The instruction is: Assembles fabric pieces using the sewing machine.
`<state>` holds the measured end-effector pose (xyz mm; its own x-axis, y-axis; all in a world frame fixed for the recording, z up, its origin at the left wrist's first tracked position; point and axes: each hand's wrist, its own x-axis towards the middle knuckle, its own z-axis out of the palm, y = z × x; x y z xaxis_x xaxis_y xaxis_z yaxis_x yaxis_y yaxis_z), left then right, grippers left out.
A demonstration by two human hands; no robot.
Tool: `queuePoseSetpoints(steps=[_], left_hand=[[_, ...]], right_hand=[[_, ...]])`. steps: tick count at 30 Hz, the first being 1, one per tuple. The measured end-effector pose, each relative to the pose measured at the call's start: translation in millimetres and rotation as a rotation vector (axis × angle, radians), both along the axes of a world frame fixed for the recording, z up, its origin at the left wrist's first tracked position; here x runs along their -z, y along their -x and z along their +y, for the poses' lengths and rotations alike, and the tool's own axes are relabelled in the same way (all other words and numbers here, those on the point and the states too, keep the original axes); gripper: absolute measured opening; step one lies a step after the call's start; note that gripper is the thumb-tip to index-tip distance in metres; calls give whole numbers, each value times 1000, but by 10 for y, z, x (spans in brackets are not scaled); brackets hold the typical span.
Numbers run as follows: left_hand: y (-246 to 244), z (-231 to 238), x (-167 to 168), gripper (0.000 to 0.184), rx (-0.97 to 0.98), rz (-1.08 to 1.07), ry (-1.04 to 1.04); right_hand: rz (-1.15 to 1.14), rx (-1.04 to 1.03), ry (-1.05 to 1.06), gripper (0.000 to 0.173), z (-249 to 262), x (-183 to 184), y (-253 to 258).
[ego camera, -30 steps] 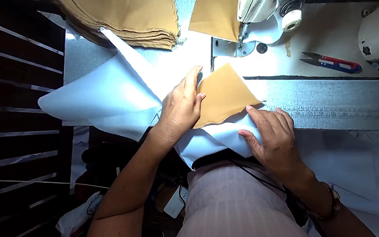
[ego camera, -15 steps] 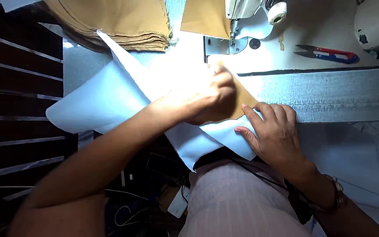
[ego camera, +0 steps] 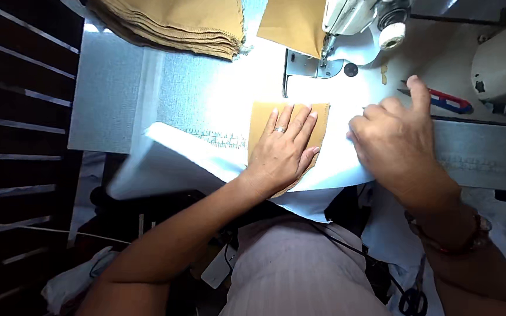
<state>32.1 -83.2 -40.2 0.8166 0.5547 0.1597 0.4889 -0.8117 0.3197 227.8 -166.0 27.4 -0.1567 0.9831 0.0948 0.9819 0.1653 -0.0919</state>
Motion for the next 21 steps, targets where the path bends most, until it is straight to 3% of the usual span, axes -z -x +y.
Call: queuePoseSetpoints(steps=[1,7,17,21], left_hand=[[-19,-31,-20,60,-27,0,13],[-58,-34,-72,61,-43,46,58],[-70,6,-29,61,-35,22,26],[-68,27,-44,62,-30,32,35]], right_hand=[[4,12,-48,9,21,43,57],[148,60,-172,14,-50,404,220],[158,70,-178,19,-67,420,182],[226,101,-171,33,30,459,138]])
